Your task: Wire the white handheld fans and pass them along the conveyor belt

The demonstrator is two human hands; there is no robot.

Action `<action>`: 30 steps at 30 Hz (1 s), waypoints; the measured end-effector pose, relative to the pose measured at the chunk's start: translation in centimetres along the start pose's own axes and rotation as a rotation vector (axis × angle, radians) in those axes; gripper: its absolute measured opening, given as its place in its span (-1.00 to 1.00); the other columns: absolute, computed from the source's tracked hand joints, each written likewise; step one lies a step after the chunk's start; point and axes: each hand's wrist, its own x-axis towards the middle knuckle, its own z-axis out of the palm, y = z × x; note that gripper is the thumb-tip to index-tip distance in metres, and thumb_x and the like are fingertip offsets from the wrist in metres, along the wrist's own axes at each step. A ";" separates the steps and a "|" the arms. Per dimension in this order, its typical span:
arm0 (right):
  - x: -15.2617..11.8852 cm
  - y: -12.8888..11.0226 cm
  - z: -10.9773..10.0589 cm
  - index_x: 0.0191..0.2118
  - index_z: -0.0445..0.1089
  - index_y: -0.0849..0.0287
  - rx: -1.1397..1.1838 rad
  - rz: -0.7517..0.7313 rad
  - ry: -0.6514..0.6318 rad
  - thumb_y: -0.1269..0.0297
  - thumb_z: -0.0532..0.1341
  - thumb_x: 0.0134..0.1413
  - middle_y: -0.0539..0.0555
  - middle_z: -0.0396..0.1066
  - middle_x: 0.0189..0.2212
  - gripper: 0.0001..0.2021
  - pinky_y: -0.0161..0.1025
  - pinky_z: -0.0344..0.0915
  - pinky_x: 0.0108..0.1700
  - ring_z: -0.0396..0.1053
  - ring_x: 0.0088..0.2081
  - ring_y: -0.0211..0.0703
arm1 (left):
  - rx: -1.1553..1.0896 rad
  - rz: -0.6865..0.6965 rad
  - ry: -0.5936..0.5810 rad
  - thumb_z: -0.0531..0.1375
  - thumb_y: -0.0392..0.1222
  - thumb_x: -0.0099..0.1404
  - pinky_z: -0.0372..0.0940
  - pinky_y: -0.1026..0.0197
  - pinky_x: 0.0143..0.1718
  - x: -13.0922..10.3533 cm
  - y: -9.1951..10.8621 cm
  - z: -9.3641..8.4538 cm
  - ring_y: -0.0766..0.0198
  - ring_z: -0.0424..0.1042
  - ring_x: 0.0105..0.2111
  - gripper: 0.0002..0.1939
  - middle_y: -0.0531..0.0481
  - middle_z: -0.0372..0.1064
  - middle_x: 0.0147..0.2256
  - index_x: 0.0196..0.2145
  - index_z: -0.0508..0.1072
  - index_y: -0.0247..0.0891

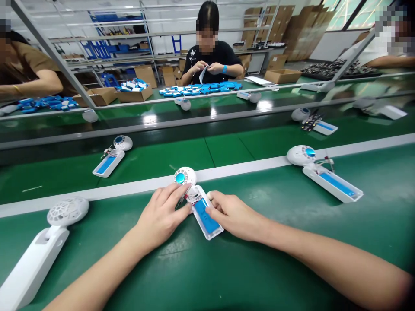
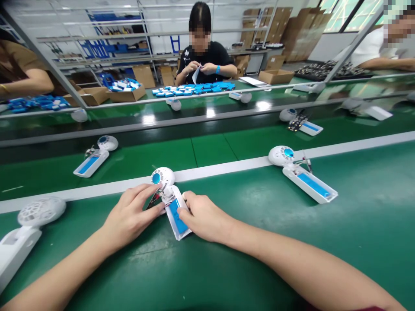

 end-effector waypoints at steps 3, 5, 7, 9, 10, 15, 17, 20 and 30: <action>0.6 -0.4 0.2 -0.12 0.25 0.22 -0.211 -0.216 0.230 0.25 0.12 0.03 0.15 0.23 -0.23 -0.72 -0.16 0.16 -0.20 0.17 -0.22 -0.10 | -0.013 -0.144 -0.001 0.12 -0.26 0.17 0.22 -0.05 -0.12 0.5 0.6 -0.1 0.00 0.12 -0.03 -0.91 -0.17 0.11 -0.01 -0.45 0.39 -0.28; 1.5 -0.7 0.5 -0.20 0.33 0.22 -0.274 -0.329 0.261 0.28 0.17 -0.02 0.13 0.21 -0.28 -0.77 -0.16 0.15 -0.18 0.13 -0.21 -0.10 | -0.089 -0.288 -0.016 0.09 -0.24 0.19 0.19 -0.06 -0.08 0.9 1.0 0.1 0.02 0.10 -0.03 -0.82 -0.18 0.10 -0.03 -0.53 0.36 -0.32; 2.7 -0.8 0.9 -0.33 0.39 0.23 -0.227 -0.376 0.205 0.31 0.18 -0.03 0.08 0.19 -0.38 -0.87 -0.22 0.16 -0.24 0.13 -0.28 -0.15 | -0.174 -0.410 -0.041 0.04 -0.23 0.22 0.19 -0.05 -0.07 1.1 1.3 0.3 0.05 0.10 -0.04 -0.78 -0.18 0.09 -0.05 -0.53 0.35 -0.33; 3.9 -0.8 1.4 -0.43 0.41 0.24 -0.136 -0.398 0.173 0.32 0.16 0.01 0.05 0.16 -0.45 -0.88 -0.26 0.16 -0.28 0.13 -0.33 -0.21 | -0.260 -0.510 -0.053 0.01 -0.22 0.25 0.19 -0.03 -0.06 1.2 1.4 0.4 0.08 0.11 -0.03 -0.75 -0.17 0.09 -0.07 -0.53 0.34 -0.33; 4.4 -0.7 1.6 -0.46 0.41 0.24 -0.091 -0.416 0.169 0.33 0.14 0.03 0.03 0.14 -0.48 -0.85 -0.27 0.16 -0.29 0.13 -0.34 -0.23 | -0.306 -0.550 -0.056 0.00 -0.22 0.25 0.18 -0.02 -0.05 1.2 1.4 0.4 0.09 0.12 -0.04 -0.74 -0.16 0.09 -0.08 -0.54 0.34 -0.33; 5.5 0.1 1.9 -0.44 0.41 0.24 0.147 -0.420 0.174 0.37 0.11 0.07 0.00 0.11 -0.49 -0.84 -0.29 0.15 -0.29 0.14 -0.35 -0.27 | -0.502 -0.578 0.064 0.06 -0.24 0.23 0.22 0.15 -0.07 0.5 0.6 0.3 0.24 0.21 -0.08 -0.86 -0.10 0.11 -0.09 -0.28 0.38 -0.26; 5.4 0.3 1.8 -0.43 0.41 0.25 0.243 -0.357 0.155 0.33 0.11 0.08 0.01 0.11 -0.47 -0.83 -0.30 0.17 -0.28 0.16 -0.35 -0.29 | -0.563 -0.596 0.131 0.08 -0.28 0.22 0.26 0.22 -0.13 0.1 0.3 0.4 0.30 0.25 -0.13 -0.64 -0.09 0.14 -0.07 0.00 0.22 -0.18; 5.1 0.2 1.6 -0.44 0.40 0.24 0.294 -0.321 0.123 0.32 0.10 0.09 0.01 0.10 -0.44 -0.82 -0.31 0.18 -0.26 0.17 -0.33 -0.30 | -0.572 -0.619 0.128 0.07 -0.32 0.22 0.28 0.28 -0.18 -0.3 0.2 0.7 0.32 0.27 -0.16 -0.56 -0.05 0.21 -0.14 0.06 0.15 -0.17; 4.7 -0.2 1.7 -0.39 0.42 0.21 0.141 -0.388 0.121 0.31 0.04 0.13 0.02 0.11 -0.44 -0.77 -0.24 0.14 -0.19 0.15 -0.29 -0.25 | -0.451 -0.447 0.092 0.01 -0.41 0.23 0.27 0.32 -0.27 -0.2 1.1 0.7 0.36 0.27 -0.28 -0.63 -0.05 0.21 -0.27 0.00 0.24 -0.28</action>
